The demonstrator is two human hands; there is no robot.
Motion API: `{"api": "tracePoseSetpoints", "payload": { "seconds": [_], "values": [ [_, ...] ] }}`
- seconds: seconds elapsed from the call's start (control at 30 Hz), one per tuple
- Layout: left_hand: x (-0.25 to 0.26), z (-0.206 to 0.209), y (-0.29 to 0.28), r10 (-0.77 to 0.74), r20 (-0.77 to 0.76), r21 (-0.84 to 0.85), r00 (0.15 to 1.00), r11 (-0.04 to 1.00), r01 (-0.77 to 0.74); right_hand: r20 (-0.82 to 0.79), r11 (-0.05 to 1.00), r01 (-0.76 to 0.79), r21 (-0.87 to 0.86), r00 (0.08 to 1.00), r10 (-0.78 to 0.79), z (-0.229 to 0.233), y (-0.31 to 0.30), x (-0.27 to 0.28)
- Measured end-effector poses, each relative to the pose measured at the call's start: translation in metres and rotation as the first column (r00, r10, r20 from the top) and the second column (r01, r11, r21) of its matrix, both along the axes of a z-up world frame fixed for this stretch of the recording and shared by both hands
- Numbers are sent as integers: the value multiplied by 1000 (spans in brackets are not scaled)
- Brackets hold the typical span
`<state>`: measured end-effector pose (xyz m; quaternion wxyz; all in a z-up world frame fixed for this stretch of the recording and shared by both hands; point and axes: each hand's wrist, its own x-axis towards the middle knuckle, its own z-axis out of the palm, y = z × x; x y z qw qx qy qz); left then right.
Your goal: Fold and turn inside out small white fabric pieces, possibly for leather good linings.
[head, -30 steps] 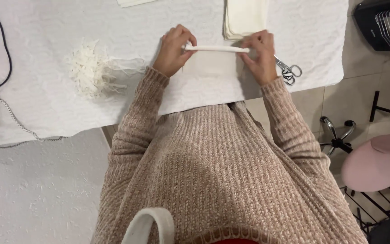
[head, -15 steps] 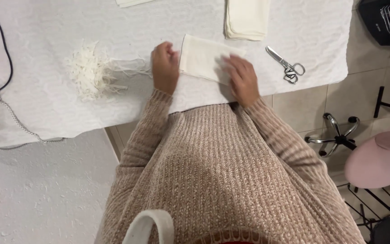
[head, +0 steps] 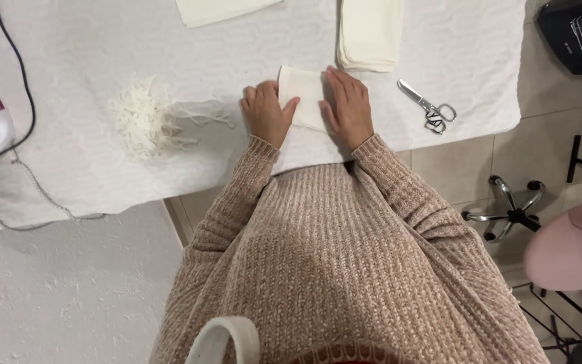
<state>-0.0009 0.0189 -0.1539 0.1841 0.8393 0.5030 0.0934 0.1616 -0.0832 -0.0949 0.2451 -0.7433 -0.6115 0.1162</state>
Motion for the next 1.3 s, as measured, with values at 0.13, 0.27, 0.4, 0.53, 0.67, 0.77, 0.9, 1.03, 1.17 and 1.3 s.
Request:
{"api": "tracePoseSetpoints", "payload": {
  "seconds": [0.13, 0.27, 0.4, 0.53, 0.67, 0.77, 0.9, 1.03, 1.17, 1.3],
  "values": [
    [-7, 0, 3, -96, 44, -29, 994, 995, 98, -130, 995, -89, 53, 987, 95, -7, 26, 22],
    [-3, 14, 32, -225, 650, -209, 726, 866, 455, -586, 963, -267, 36, 775, 237, -24, 44, 56],
    [26, 92, 58, 403, 830, -556, 385, 551, 623, -826, 994, -109, 31, 557, 87, 10, 38, 73],
    [68, 46, 45, 592, 709, -536, 383, 100, 838, -754, 995, 76, 57, 657, -7, 21, 43, 113],
    [113, 63, 48, 368, 739, -673, 564, 360, 646, -715, 973, 231, -6, 679, -166, 34, 58, 154],
    [135, 50, 57, 263, 720, -668, 642, 511, 541, -686, 973, 231, -12, 706, -176, -2, 81, 185],
    [138, 67, 73, 184, 481, -732, 857, 623, 276, -599, 976, 217, -29, 777, -191, -16, 108, 186],
    [121, 34, 115, 98, 533, -307, 840, 948, 85, -541, 919, 361, -162, 746, -388, -1, 114, 173],
    [118, 36, 167, 124, 248, 120, 961, 980, -158, -533, 871, 478, -111, 711, -458, -7, 88, 167],
    [124, 27, 187, 213, 27, 63, 977, 975, -215, -531, 870, 426, -249, 691, -490, -17, 53, 158]
  ]
}}
